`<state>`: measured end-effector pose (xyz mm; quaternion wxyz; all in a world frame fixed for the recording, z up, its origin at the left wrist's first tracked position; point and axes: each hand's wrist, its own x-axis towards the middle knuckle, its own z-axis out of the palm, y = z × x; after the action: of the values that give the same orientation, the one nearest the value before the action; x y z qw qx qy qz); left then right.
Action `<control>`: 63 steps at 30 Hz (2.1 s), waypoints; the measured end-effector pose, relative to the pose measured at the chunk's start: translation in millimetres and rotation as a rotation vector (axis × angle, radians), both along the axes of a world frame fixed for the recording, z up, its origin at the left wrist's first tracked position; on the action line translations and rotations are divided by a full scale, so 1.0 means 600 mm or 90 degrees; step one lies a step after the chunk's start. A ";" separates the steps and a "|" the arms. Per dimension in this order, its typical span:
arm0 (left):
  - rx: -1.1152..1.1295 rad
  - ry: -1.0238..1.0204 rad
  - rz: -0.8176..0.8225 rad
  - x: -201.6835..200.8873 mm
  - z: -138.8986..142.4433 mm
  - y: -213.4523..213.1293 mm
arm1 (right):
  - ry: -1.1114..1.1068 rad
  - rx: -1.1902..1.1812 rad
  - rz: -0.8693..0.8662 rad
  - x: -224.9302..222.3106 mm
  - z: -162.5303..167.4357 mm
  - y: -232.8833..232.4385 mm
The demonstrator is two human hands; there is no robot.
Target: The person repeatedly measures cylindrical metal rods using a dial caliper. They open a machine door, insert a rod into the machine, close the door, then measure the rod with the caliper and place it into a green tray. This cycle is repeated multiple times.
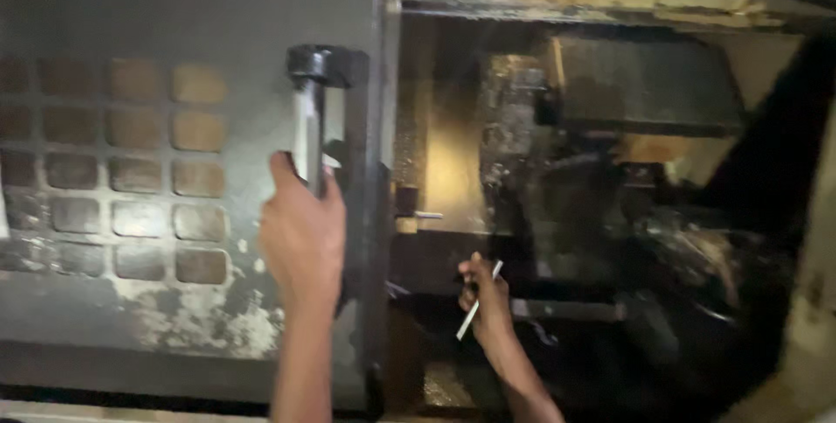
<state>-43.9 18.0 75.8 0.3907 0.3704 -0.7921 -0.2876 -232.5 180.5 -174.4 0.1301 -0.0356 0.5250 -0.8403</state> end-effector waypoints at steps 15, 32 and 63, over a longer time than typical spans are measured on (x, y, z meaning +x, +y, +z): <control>-0.039 -0.010 0.020 0.028 0.013 0.067 | -0.150 -0.251 -0.153 -0.173 0.007 -0.152; -0.048 -0.015 0.022 0.035 0.001 0.068 | -0.075 -0.283 -0.082 -0.208 0.002 -0.108; 0.009 -0.037 -0.012 0.041 0.007 0.070 | 0.122 0.091 -0.411 -0.154 -0.043 -0.156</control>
<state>-19.3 60.1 79.9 0.3622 0.3738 -0.8046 -0.2858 -325.0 87.0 -200.4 -0.1905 0.0628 0.5766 -0.7921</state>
